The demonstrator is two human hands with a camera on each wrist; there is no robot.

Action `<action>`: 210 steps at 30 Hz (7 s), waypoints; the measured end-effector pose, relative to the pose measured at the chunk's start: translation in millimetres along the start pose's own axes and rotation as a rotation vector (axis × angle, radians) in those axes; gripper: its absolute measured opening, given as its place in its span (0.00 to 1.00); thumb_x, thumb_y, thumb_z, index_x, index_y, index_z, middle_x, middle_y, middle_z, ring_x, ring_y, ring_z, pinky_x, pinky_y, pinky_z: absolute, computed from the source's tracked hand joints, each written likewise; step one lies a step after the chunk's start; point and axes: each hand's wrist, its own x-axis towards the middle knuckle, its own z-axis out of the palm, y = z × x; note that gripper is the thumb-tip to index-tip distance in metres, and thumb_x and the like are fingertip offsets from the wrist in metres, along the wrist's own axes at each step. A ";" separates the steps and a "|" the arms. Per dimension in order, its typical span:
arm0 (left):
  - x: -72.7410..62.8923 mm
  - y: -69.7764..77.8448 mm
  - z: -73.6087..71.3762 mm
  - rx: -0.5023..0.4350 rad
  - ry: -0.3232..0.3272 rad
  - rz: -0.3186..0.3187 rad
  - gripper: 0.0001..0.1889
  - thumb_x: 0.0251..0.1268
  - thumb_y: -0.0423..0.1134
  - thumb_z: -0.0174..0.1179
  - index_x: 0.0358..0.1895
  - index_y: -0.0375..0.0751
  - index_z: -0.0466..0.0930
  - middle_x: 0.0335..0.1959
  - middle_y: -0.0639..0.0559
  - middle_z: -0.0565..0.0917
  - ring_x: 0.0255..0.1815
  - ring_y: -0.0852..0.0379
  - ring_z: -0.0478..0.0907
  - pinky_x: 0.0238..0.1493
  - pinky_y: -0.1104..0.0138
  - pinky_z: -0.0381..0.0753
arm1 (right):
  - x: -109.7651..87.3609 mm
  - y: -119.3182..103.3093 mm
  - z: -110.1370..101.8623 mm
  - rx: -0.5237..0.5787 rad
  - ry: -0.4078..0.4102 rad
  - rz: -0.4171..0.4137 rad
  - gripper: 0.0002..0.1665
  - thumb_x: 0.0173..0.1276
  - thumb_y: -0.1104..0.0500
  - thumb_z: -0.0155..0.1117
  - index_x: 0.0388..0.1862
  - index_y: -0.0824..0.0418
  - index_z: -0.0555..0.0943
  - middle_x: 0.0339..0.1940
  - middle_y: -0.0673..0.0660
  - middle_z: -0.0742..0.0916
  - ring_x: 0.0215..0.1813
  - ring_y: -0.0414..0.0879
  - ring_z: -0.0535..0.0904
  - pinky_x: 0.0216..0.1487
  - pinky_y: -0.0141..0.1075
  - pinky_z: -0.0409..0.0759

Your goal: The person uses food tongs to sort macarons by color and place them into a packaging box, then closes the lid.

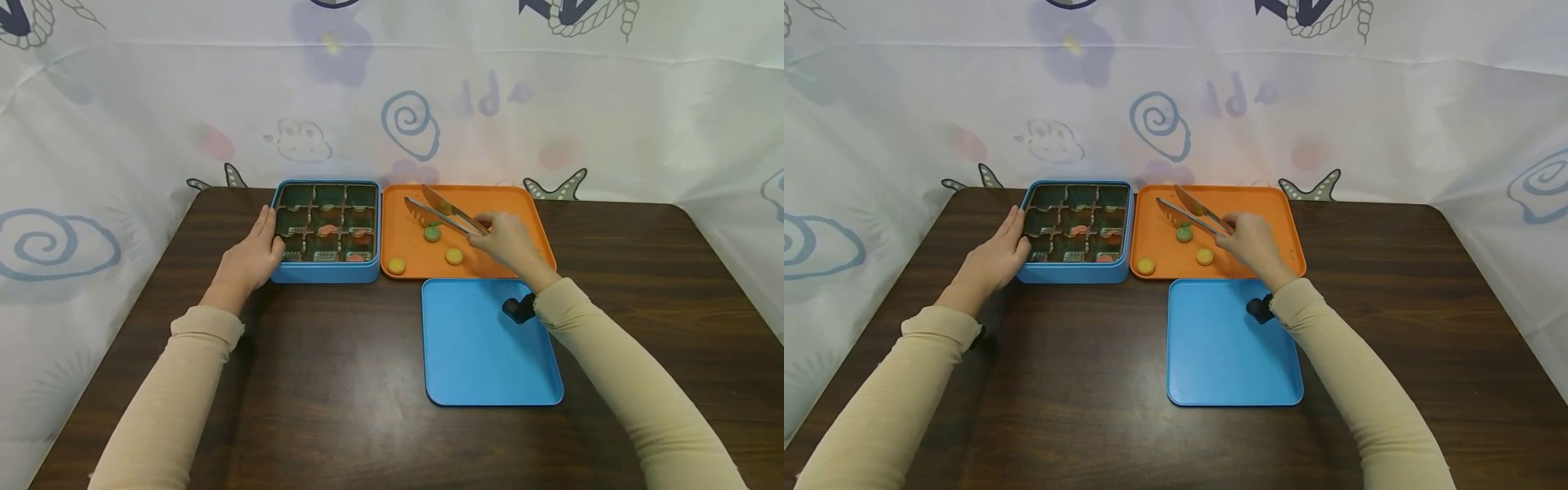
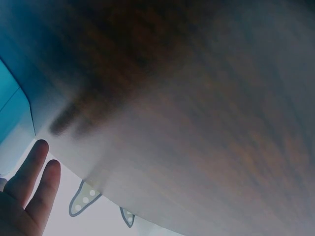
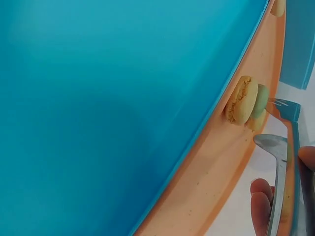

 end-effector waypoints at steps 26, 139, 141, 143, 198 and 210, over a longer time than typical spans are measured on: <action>-0.7 1.3 -1.0 -0.002 0.000 -0.006 0.33 0.74 0.49 0.22 0.76 0.40 0.26 0.79 0.43 0.32 0.56 0.30 0.73 0.38 0.47 0.75 | 2.0 0.8 3.2 0.015 -0.011 0.023 0.23 0.67 0.58 0.62 0.58 0.68 0.78 0.52 0.70 0.84 0.47 0.59 0.81 0.35 0.40 0.77; 0.7 -1.4 0.9 0.000 -0.007 0.001 0.35 0.75 0.55 0.19 0.76 0.39 0.25 0.79 0.43 0.30 0.68 0.30 0.62 0.53 0.40 0.71 | -32.3 -21.2 -16.0 0.079 0.001 -0.169 0.24 0.64 0.55 0.65 0.53 0.69 0.80 0.42 0.67 0.86 0.35 0.53 0.79 0.31 0.33 0.73; 0.7 -1.7 1.1 0.001 -0.009 0.000 0.35 0.75 0.55 0.19 0.76 0.40 0.25 0.79 0.43 0.30 0.68 0.30 0.63 0.53 0.40 0.71 | -35.0 -12.6 -19.2 0.062 -0.014 -0.154 0.23 0.65 0.54 0.64 0.53 0.68 0.81 0.43 0.66 0.86 0.37 0.52 0.78 0.34 0.36 0.75; 0.6 -1.7 1.4 0.003 -0.007 0.000 0.35 0.75 0.55 0.19 0.76 0.40 0.25 0.79 0.43 0.30 0.68 0.30 0.63 0.53 0.40 0.72 | -37.7 -3.7 -22.5 0.042 -0.021 -0.148 0.23 0.65 0.52 0.64 0.53 0.67 0.81 0.45 0.66 0.85 0.40 0.53 0.79 0.37 0.40 0.77; -1.1 -0.8 1.4 0.011 -0.001 -0.009 0.34 0.75 0.53 0.20 0.76 0.39 0.26 0.79 0.43 0.30 0.64 0.29 0.68 0.52 0.40 0.72 | -54.0 69.6 -36.7 0.047 -0.181 -0.125 0.25 0.66 0.60 0.61 0.59 0.71 0.76 0.51 0.71 0.82 0.50 0.66 0.83 0.44 0.48 0.84; 1.2 -1.7 -2.2 0.012 -0.012 -0.012 0.34 0.75 0.53 0.20 0.76 0.40 0.24 0.78 0.45 0.28 0.64 0.29 0.67 0.51 0.41 0.73 | -44.9 53.7 -40.2 0.079 -0.117 -0.093 0.25 0.67 0.59 0.59 0.60 0.70 0.76 0.53 0.73 0.81 0.50 0.66 0.82 0.38 0.39 0.83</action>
